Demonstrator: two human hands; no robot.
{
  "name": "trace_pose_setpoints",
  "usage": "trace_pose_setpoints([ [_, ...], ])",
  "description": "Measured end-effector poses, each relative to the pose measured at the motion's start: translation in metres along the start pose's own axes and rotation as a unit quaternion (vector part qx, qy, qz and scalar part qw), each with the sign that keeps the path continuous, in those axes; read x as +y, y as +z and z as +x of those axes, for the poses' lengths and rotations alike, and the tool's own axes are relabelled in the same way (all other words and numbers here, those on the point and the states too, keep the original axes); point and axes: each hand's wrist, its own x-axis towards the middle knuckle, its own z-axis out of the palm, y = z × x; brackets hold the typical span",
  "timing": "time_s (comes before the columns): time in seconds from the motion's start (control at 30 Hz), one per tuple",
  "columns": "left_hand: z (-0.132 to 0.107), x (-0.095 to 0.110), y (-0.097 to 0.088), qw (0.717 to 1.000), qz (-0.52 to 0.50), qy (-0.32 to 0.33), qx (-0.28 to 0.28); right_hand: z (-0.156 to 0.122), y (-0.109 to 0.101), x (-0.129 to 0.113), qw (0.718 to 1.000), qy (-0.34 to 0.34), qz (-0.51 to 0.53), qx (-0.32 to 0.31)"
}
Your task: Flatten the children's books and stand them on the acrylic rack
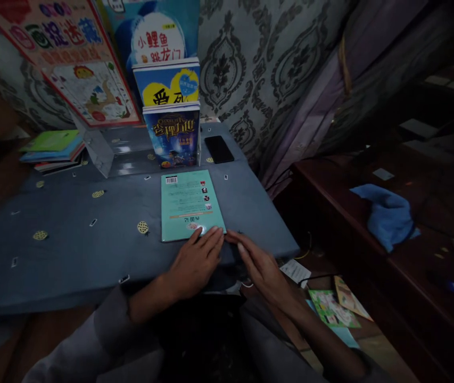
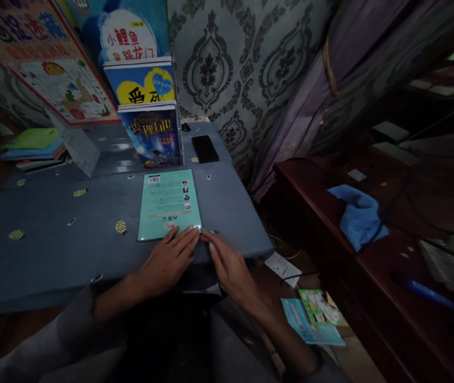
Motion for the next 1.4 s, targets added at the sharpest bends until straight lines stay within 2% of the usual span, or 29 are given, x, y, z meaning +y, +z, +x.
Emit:
trace_pose_setpoints([
  [0.23, -0.031, -0.006, -0.001, 0.999, 0.014, -0.044, 0.019, 0.002, 0.001, 0.001, 0.999, -0.002, -0.031, 0.011],
  [0.5, -0.078, -0.022, -0.015, 0.995, 0.031, -0.095, 0.029, 0.006, 0.0, -0.001, 0.998, -0.005, -0.065, 0.012],
  [0.63, -0.093, -0.026, -0.02, 0.992, 0.019, -0.119, 0.026, 0.012, -0.001, 0.0, 0.992, -0.042, -0.11, 0.039],
  [0.83, -0.095, -0.03, -0.019, 0.989, -0.028, -0.144, 0.021, 0.026, 0.007, 0.012, 0.971, -0.133, -0.188, 0.067],
  [0.93, -0.091, -0.043, -0.019, 0.989, -0.042, -0.139, 0.005, 0.03, 0.013, 0.024, 0.967, -0.139, -0.209, 0.048],
  [1.03, -0.078, -0.066, -0.02, 0.988, -0.073, -0.138, -0.019, 0.033, 0.017, 0.033, 0.968, -0.123, -0.218, 0.033],
  [1.23, -0.018, -0.147, -0.019, 0.972, -0.14, -0.176, -0.06, 0.054, 0.012, 0.033, 0.97, -0.111, -0.217, -0.012],
  [1.33, 0.013, -0.184, -0.014, 0.966, -0.143, -0.211, -0.051, 0.073, 0.009, 0.033, 0.964, -0.11, -0.236, -0.053],
  [1.4, 0.027, -0.2, -0.007, 0.963, -0.141, -0.227, -0.04, 0.088, 0.009, 0.036, 0.96, -0.112, -0.247, -0.074],
])
